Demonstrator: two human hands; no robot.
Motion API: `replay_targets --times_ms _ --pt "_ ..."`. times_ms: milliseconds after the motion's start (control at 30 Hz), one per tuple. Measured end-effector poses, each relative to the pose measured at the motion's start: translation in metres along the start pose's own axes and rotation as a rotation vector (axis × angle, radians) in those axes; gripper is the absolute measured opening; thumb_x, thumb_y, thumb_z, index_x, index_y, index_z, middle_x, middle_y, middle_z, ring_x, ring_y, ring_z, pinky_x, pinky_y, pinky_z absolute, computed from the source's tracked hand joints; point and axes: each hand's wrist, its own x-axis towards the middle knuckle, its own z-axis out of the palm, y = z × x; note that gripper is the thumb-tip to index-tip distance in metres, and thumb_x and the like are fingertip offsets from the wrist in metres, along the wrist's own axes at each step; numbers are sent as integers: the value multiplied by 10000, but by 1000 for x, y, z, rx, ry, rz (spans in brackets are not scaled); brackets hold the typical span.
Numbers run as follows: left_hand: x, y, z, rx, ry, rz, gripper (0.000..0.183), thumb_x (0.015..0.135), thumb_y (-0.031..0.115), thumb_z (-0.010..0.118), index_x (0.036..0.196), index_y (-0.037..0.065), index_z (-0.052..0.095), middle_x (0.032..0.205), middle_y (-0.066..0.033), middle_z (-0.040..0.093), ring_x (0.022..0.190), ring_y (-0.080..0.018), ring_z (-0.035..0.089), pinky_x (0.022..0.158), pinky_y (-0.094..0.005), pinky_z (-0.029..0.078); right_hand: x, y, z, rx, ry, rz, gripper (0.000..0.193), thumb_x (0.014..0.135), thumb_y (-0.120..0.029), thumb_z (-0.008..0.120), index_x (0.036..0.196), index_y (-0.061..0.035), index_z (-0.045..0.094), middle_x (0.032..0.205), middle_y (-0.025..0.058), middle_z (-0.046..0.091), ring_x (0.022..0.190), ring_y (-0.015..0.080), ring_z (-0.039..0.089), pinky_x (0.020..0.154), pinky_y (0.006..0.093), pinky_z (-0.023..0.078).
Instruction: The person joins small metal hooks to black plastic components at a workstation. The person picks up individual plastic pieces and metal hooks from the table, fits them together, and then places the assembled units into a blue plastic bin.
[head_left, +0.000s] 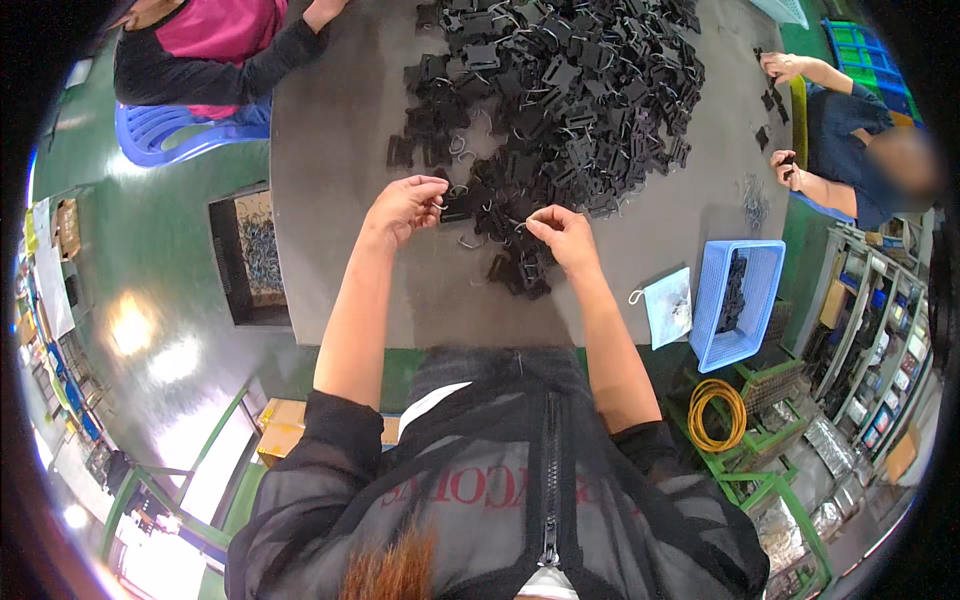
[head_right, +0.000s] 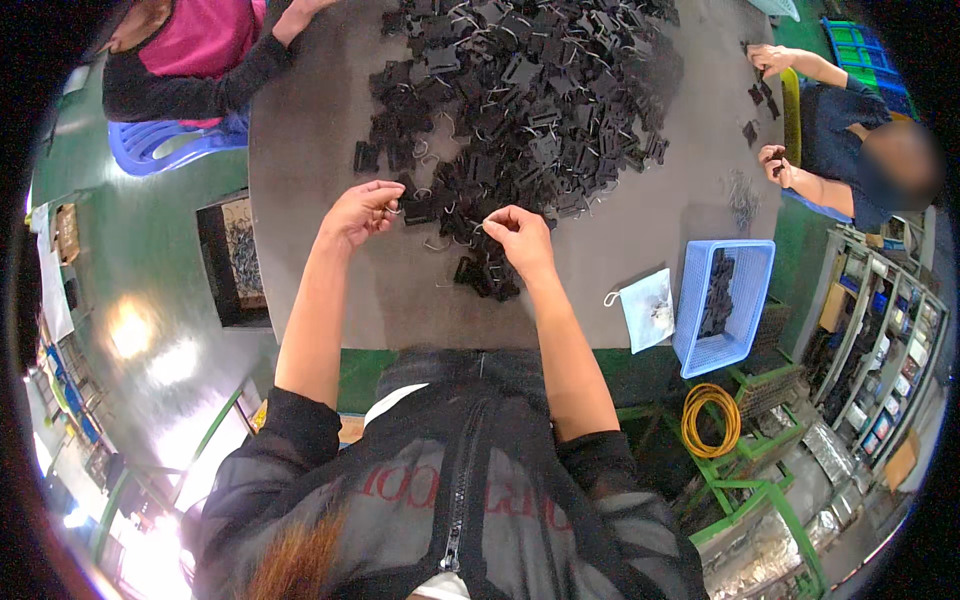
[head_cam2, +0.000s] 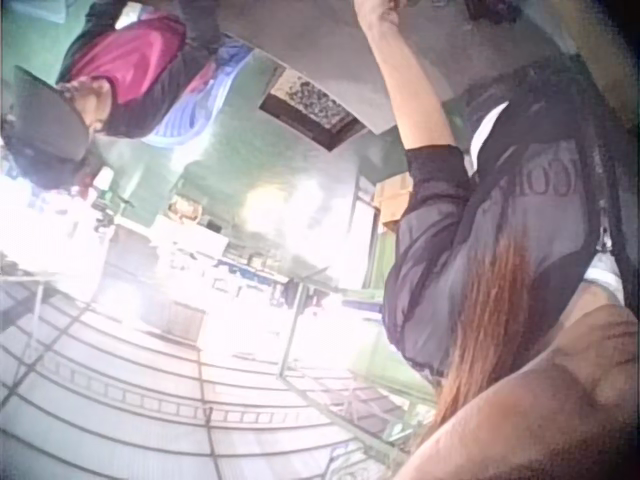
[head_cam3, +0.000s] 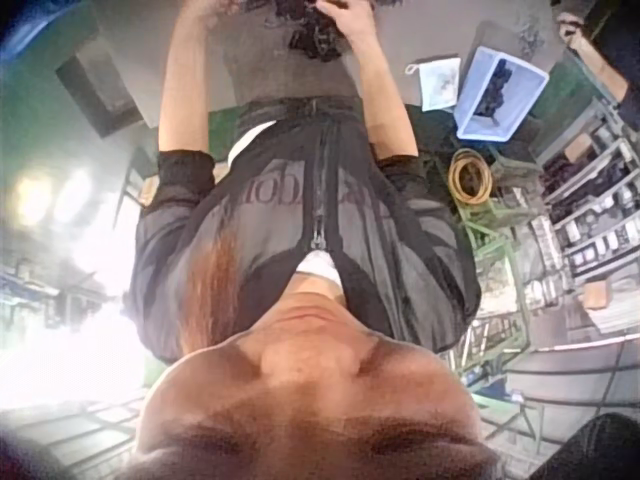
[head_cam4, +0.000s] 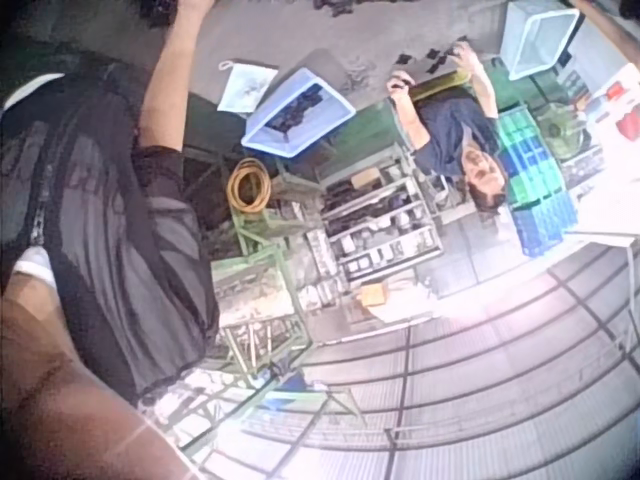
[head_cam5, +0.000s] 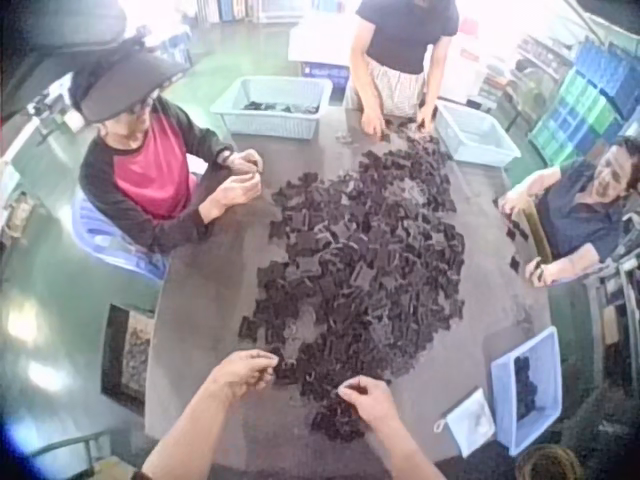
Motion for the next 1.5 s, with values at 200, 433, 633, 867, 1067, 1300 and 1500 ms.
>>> replay_targets --times_ms 200,433,633,867,1067,1300,1500 --pt "-7 -45 23 1153 451 501 220 728 143 680 946 111 679 1001 -97 605 1017 -318 528 878 -419 457 0 -10 -8 126 -165 209 100 761 -121 677 840 -64 657 717 2 621 659 127 572 598 279 443" --pt "20 -71 53 1278 311 967 186 774 171 661 943 99 634 954 -81 587 940 -285 544 787 -377 473 29 -23 26 -720 317 -414 214 753 -127 648 956 -125 580 963 64 578 968 292 548 787 421 460" --pt "21 -57 25 1303 543 870 102 850 169 515 876 94 579 834 -73 612 836 -261 588 706 -396 497 73 -14 28 -1114 248 -481 241 734 -141 678 956 -109 589 1037 55 559 997 238 502 840 384 400" --pt "-27 -35 -6 952 387 879 79 846 97 576 906 47 591 866 -75 630 830 -273 588 703 -342 468 64 -25 38 -962 245 -416 280 707 -141 688 970 -143 594 1016 34 554 1010 245 490 835 385 396" --pt "-39 -50 4 878 330 909 112 814 41 602 924 63 600 894 -65 618 825 -255 582 707 -326 480 85 -32 63 -1218 83 -761 346 657 -133 710 982 -138 591 1004 22 555 1023 228 479 868 379 358" --pt "-34 -52 -6 855 599 1226 185 773 -25 621 924 81 629 985 -42 616 892 -251 569 743 -331 490 88 -36 62 -1213 19 -632 158 684 -217 723 827 -170 674 916 14 589 995 206 508 875 393 331" --pt "-15 -66 -12 316 467 1052 160 815 -53 599 919 59 644 1004 -42 633 898 -157 592 764 -285 477 87 -53 55 -484 -23 -358 174 740 -203 701 898 -132 695 866 46 661 858 235 598 775 357 441"
